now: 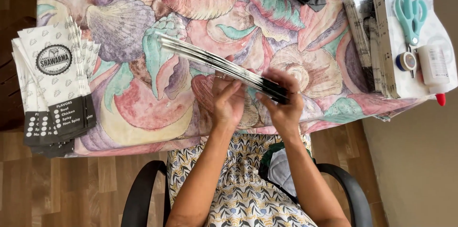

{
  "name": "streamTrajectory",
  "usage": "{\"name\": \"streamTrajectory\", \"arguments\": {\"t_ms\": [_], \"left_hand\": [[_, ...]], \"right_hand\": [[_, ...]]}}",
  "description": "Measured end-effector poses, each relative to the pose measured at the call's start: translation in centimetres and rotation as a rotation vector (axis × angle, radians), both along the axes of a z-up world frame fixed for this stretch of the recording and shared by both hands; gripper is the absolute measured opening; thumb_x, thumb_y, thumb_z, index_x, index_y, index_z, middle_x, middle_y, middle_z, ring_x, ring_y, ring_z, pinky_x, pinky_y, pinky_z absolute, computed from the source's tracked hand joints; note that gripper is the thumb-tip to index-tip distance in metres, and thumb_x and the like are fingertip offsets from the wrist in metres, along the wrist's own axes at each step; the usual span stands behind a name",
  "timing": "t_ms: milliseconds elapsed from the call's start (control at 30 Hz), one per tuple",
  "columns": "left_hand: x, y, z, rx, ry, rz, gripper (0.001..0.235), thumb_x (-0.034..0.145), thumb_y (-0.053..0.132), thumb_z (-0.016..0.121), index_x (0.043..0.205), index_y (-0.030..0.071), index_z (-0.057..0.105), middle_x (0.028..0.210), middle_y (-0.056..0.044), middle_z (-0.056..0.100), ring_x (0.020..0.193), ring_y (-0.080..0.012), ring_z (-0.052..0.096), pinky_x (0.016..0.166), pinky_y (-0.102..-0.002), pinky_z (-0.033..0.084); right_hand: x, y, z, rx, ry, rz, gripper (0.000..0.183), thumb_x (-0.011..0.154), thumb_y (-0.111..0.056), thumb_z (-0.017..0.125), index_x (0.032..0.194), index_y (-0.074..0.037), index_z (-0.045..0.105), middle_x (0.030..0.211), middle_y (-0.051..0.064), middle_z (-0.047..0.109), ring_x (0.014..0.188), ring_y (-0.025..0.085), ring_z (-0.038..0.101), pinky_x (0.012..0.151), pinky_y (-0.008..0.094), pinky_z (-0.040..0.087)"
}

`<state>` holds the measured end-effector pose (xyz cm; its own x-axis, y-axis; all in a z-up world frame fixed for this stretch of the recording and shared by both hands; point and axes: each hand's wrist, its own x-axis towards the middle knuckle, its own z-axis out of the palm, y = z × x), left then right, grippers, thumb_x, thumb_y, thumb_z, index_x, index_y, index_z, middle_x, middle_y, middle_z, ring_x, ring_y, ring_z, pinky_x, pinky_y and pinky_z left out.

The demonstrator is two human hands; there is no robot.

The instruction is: The person applies glue to black labels and sticks them onto white paper packets printed with a Shawarma logo. They then fold the packets, stack them, and align the edges to form a neat pile.

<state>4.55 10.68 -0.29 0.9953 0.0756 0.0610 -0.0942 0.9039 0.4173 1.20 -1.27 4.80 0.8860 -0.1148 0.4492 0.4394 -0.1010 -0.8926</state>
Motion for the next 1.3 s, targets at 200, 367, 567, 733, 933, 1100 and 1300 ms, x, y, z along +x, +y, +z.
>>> {"name": "streamTrajectory", "arguments": {"t_ms": [200,367,567,733,933,1100,1300], "left_hand": [[2.0,10.2,0.5,0.044,-0.056,0.236,0.075,0.065,-0.008,0.078,0.135,0.011,0.057,0.118,-0.011,0.068,0.113,-0.0284,0.065,0.108,-0.046,0.051],[0.7,12.3,2.6,0.881,-0.141,0.302,0.088,0.063,-0.014,0.084,0.141,0.008,0.050,0.114,-0.015,0.068,0.105,-0.0186,0.068,0.092,-0.029,0.056],[1.1,11.4,3.0,1.105,-0.194,0.303,0.071,0.071,-0.009,0.081,0.137,0.000,0.055,0.104,-0.020,0.069,0.096,-0.0237,0.069,0.088,-0.035,0.058],[1.5,11.1,1.6,1.144,-0.227,0.321,0.077,0.071,0.005,0.089,0.140,0.000,0.054,0.113,-0.021,0.068,0.107,-0.0282,0.066,0.099,-0.045,0.053],[1.5,11.1,1.9,1.148,-0.202,0.335,0.079,0.064,-0.003,0.088,0.137,0.003,0.058,0.122,-0.019,0.067,0.116,-0.0267,0.064,0.106,-0.043,0.048],[1.3,11.1,2.0,1.158,-0.231,0.331,0.080,0.063,-0.002,0.091,0.136,0.003,0.059,0.122,-0.020,0.067,0.114,-0.0297,0.065,0.106,-0.046,0.050],[0.9,11.1,1.5,1.122,-0.224,0.278,0.079,0.063,-0.005,0.089,0.136,0.003,0.059,0.113,-0.015,0.071,0.108,-0.0182,0.065,0.104,-0.040,0.051]], "right_hand": [[1.1,-4.8,-1.0,0.050,0.234,-0.051,0.037,0.070,0.008,0.091,0.101,-0.001,0.073,0.099,0.015,0.077,0.096,0.021,0.076,0.087,0.031,0.061],[1.2,-5.7,-1.8,0.102,0.259,-0.033,0.056,0.071,0.009,0.087,0.120,-0.005,0.063,0.131,0.013,0.062,0.116,0.022,0.063,0.103,0.034,0.054],[1.9,-6.1,-3.0,0.249,-0.009,-0.054,0.017,0.087,0.007,0.076,0.100,0.003,0.066,0.121,0.021,0.065,0.120,0.032,0.066,0.113,0.047,0.050],[2.4,-8.1,-3.3,0.304,-0.110,-0.054,0.008,0.094,0.005,0.071,0.099,0.005,0.066,0.126,0.025,0.063,0.126,0.032,0.063,0.118,0.049,0.044],[0.7,-8.7,-4.0,0.325,-0.082,-0.061,0.009,0.098,-0.002,0.067,0.100,0.006,0.064,0.126,0.024,0.061,0.126,0.029,0.062,0.118,0.046,0.044],[1.1,-8.8,-3.1,-0.019,-0.135,-0.211,0.012,0.094,0.002,0.075,0.102,0.006,0.068,0.110,0.021,0.063,0.112,0.028,0.062,0.105,0.039,0.047],[2.3,-9.8,-4.4,-0.094,-0.218,-0.327,0.025,0.090,-0.004,0.084,0.107,0.003,0.067,0.100,0.011,0.061,0.103,0.023,0.053,0.100,0.037,0.043]]}}
